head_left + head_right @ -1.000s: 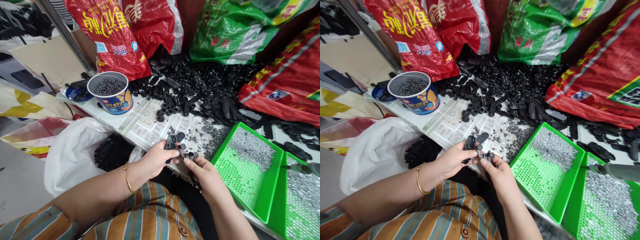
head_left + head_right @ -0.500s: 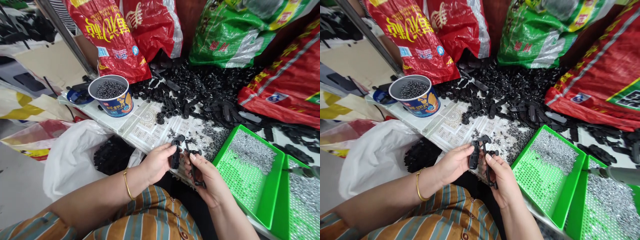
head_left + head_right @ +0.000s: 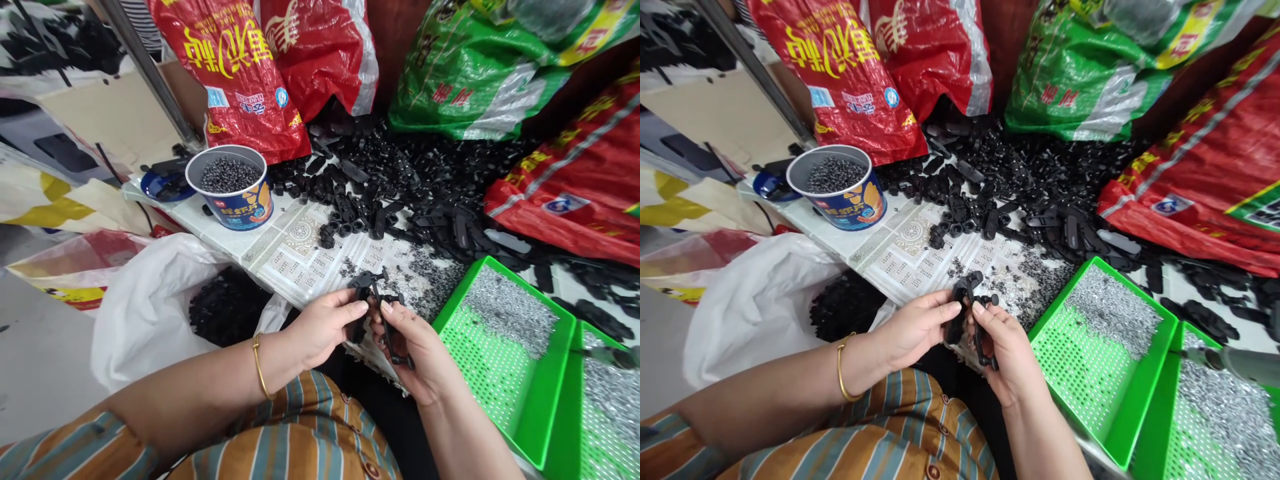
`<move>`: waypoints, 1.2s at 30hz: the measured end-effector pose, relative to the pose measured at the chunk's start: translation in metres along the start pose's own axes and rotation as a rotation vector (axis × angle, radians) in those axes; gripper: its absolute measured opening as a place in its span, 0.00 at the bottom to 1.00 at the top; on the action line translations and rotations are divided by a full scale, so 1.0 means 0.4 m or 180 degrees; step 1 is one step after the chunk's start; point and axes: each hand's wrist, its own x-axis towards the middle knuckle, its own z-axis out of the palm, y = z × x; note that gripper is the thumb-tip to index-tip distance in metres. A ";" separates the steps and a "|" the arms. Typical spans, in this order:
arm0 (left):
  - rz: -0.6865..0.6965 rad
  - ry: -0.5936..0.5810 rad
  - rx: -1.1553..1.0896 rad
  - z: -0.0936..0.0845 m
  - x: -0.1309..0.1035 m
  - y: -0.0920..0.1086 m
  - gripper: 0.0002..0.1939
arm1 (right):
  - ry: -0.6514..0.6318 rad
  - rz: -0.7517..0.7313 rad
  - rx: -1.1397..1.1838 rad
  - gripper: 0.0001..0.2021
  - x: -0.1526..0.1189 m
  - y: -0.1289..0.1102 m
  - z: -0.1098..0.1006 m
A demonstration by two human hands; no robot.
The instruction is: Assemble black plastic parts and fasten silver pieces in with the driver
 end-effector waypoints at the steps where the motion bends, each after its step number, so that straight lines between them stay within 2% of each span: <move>1: 0.0004 0.0012 0.0003 0.001 -0.001 0.000 0.13 | -0.0003 -0.0001 -0.0029 0.12 0.001 0.000 -0.001; 18: 0.0083 0.0044 0.0118 -0.002 -0.003 0.000 0.09 | 0.0278 -0.0035 -0.0170 0.12 -0.002 0.009 0.007; 25: 0.0051 0.0030 0.0148 0.000 0.004 0.009 0.10 | 0.0225 -0.0293 -0.0681 0.14 0.004 -0.009 -0.008; 32: 0.0089 -0.0043 0.0281 -0.001 0.008 0.010 0.11 | 0.0189 -0.0253 -0.0770 0.16 0.006 -0.012 -0.010; 36: 0.0053 -0.0073 0.0282 0.003 0.009 0.011 0.11 | 0.0111 -0.0439 -0.0924 0.16 0.014 -0.004 -0.017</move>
